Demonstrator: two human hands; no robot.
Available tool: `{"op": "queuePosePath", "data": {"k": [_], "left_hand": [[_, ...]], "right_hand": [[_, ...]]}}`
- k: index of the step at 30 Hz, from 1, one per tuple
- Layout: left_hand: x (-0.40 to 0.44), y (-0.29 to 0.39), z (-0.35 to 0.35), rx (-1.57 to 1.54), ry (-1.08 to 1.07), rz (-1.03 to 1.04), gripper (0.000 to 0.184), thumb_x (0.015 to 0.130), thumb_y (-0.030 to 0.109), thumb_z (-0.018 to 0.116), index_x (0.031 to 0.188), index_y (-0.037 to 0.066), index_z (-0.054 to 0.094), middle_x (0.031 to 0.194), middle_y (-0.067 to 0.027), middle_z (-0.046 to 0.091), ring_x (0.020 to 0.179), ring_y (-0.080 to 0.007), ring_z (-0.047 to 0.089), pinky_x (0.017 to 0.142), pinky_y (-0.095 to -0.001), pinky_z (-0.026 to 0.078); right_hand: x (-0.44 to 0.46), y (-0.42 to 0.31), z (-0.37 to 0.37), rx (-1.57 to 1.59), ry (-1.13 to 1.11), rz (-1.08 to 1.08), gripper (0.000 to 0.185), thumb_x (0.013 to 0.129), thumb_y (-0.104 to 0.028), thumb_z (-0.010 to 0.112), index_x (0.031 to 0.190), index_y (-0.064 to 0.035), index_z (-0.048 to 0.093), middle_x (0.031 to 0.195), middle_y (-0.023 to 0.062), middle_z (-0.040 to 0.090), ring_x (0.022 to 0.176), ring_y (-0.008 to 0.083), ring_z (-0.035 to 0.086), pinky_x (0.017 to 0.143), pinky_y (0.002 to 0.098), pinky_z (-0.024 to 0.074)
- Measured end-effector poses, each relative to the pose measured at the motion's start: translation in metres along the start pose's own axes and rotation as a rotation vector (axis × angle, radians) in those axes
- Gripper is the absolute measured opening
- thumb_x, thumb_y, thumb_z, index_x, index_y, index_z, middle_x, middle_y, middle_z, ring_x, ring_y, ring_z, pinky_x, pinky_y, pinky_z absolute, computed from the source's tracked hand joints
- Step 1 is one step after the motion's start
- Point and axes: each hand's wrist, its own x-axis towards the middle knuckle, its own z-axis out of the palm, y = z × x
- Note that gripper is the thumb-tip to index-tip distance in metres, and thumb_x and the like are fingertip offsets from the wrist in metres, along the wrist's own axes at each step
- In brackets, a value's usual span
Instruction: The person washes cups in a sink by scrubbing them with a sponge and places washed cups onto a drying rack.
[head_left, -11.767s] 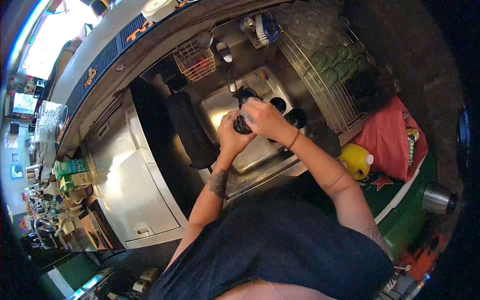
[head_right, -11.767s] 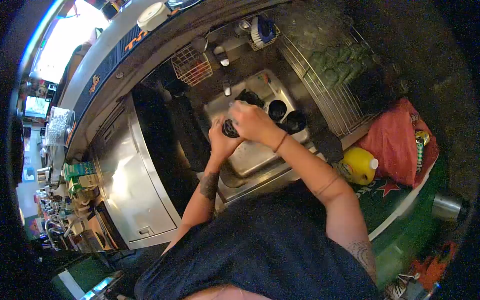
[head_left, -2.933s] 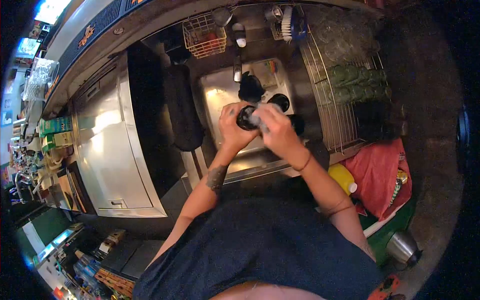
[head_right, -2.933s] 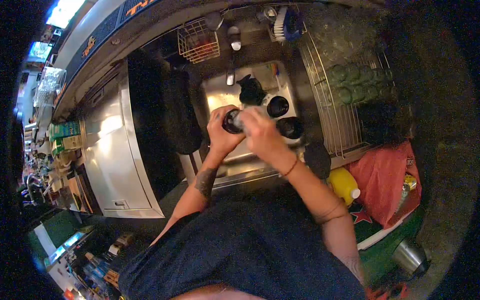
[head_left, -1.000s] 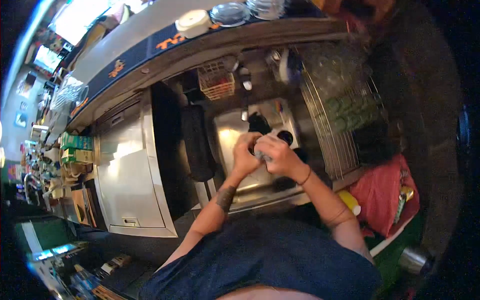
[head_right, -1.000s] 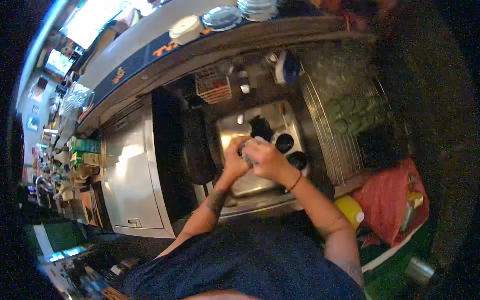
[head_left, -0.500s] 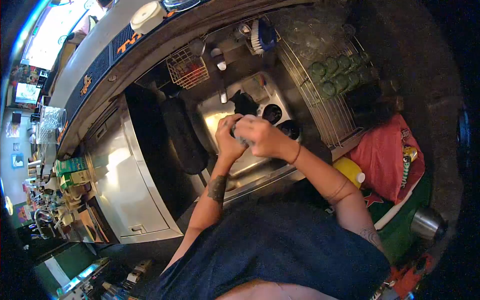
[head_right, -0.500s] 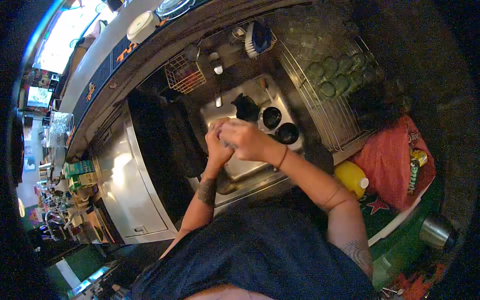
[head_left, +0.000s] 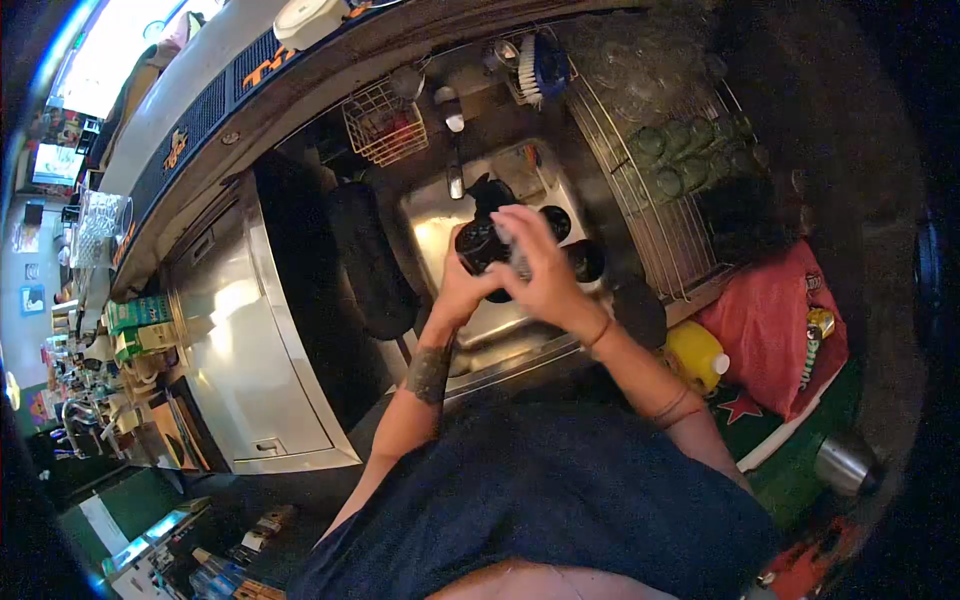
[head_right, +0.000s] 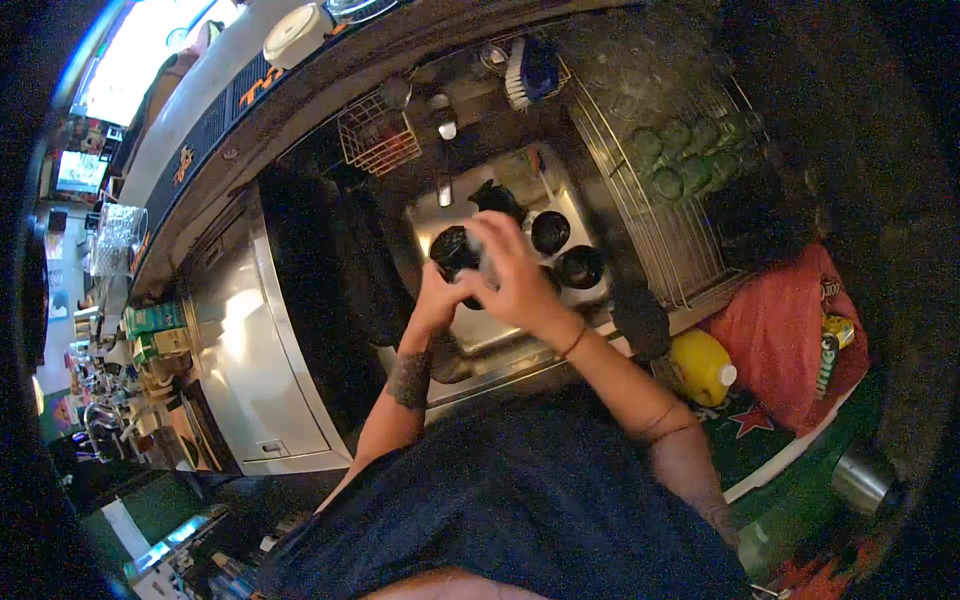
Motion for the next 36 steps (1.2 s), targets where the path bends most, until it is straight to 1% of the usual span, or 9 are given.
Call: {"op": "queuePosePath", "data": {"k": [5, 16, 23, 25, 29, 31, 32, 35, 36], "left_hand": [[-0.01, -0.015, 0.004, -0.123, -0.236, -0.058, 0.062, 0.066, 0.006, 0.075, 0.122, 0.005, 0.048, 0.107, -0.0017, 0.056, 0.097, -0.0114, 0.054, 0.086, -0.0277, 0.045], [0.006, -0.036, 0.0, -0.945, 0.184, -0.62, 0.035, 0.087, 0.046, 0.057, 0.102, 0.014, 0.063, 0.097, -0.0043, 0.067, 0.087, -0.0212, 0.064, 0.077, -0.0396, 0.054], [0.011, -0.046, 0.003, -0.937, 0.224, -0.635, 0.029, 0.086, 0.038, 0.06, 0.094, 0.01, 0.064, 0.091, -0.0067, 0.068, 0.082, -0.0208, 0.065, 0.076, -0.0353, 0.053], [0.01, -0.047, 0.007, -0.838, 0.266, -0.582, 0.027, 0.085, 0.033, 0.062, 0.093, 0.008, 0.062, 0.09, -0.0084, 0.068, 0.081, -0.0217, 0.065, 0.078, -0.0349, 0.053], [0.003, -0.039, 0.007, -0.802, 0.273, -0.454, 0.029, 0.084, 0.032, 0.062, 0.095, 0.005, 0.06, 0.092, -0.0122, 0.067, 0.083, -0.0254, 0.065, 0.082, -0.037, 0.053], [-0.002, -0.032, 0.01, -0.838, 0.201, -0.318, 0.033, 0.085, 0.032, 0.06, 0.098, 0.002, 0.058, 0.092, -0.0143, 0.066, 0.084, -0.0266, 0.064, 0.084, -0.0374, 0.052], [-0.004, -0.033, 0.011, -0.825, 0.188, -0.245, 0.037, 0.085, 0.033, 0.059, 0.102, 0.0, 0.056, 0.092, -0.0169, 0.065, 0.086, -0.0282, 0.064, 0.085, -0.0387, 0.051], [-0.004, -0.045, 0.009, -0.935, 0.01, -0.163, 0.041, 0.085, 0.036, 0.058, 0.105, 0.0, 0.055, 0.094, -0.0179, 0.066, 0.087, -0.0285, 0.064, 0.085, -0.0399, 0.051], [-0.004, -0.049, 0.008, -0.886, 0.015, -0.172, 0.041, 0.085, 0.039, 0.058, 0.102, 0.001, 0.057, 0.093, -0.0162, 0.066, 0.086, -0.0277, 0.064, 0.084, -0.0391, 0.051]], "right_hand": [[-0.009, 0.019, 0.012, -0.034, -0.002, 0.168, 0.031, 0.088, -0.01, 0.054, 0.116, 0.0017, 0.057, 0.114, 0.0214, 0.058, 0.102, 0.0379, 0.058, 0.087, 0.0386, 0.0463], [-0.011, 0.008, -0.009, -0.048, 0.111, 0.153, 0.039, 0.071, -0.001, 0.063, 0.109, 0.0012, 0.051, 0.107, 0.0188, 0.055, 0.104, 0.0366, 0.056, 0.085, 0.0379, 0.047], [-0.02, 0.055, 0.01, -0.381, -0.362, -0.643, 0.021, 0.07, -0.008, 0.064, 0.09, -0.0039, 0.058, 0.093, 0.0135, 0.062, 0.081, 0.0282, 0.064, 0.067, 0.0383, 0.0524], [-0.038, 0.097, 0.034, -0.575, -0.67, -0.497, 0.017, 0.072, -0.012, 0.062, 0.089, -0.007, 0.062, 0.083, 0.011, 0.065, 0.07, 0.0267, 0.066, 0.059, 0.0386, 0.0532], [-0.039, 0.058, 0.049, -0.31, -0.327, -0.238, 0.022, 0.08, -0.01, 0.056, 0.102, -0.0066, 0.06, 0.098, 0.0142, 0.064, 0.088, 0.0271, 0.064, 0.075, 0.0387, 0.0526], [-0.058, 0.082, 0.097, 0.178, -0.145, 0.156, 0.023, 0.086, -0.006, 0.05, 0.108, -0.005, 0.056, 0.106, 0.0118, 0.061, 0.096, 0.023, 0.06, 0.084, 0.0344, 0.0487], [-0.055, 0.064, 0.102, 0.908, 0.135, 0.613, 0.024, 0.089, -0.015, 0.056, 0.112, -0.0082, 0.056, 0.109, 0.0023, 0.061, 0.097, 0.0167, 0.059, 0.087, 0.0322, 0.0472], [-0.055, 0.073, 0.146, 0.476, -0.083, 0.883, 0.016, 0.09, -0.009, 0.052, 0.105, -0.0059, 0.057, 0.102, 0.0049, 0.061, 0.094, 0.0176, 0.058, 0.084, 0.0311, 0.0473], [-0.06, 0.079, 0.145, 1.238, 0.309, 0.931, 0.017, 0.09, -0.01, 0.051, 0.105, -0.0062, 0.057, 0.108, 0.0056, 0.059, 0.096, 0.0167, 0.057, 0.084, 0.0308, 0.0479]]}}
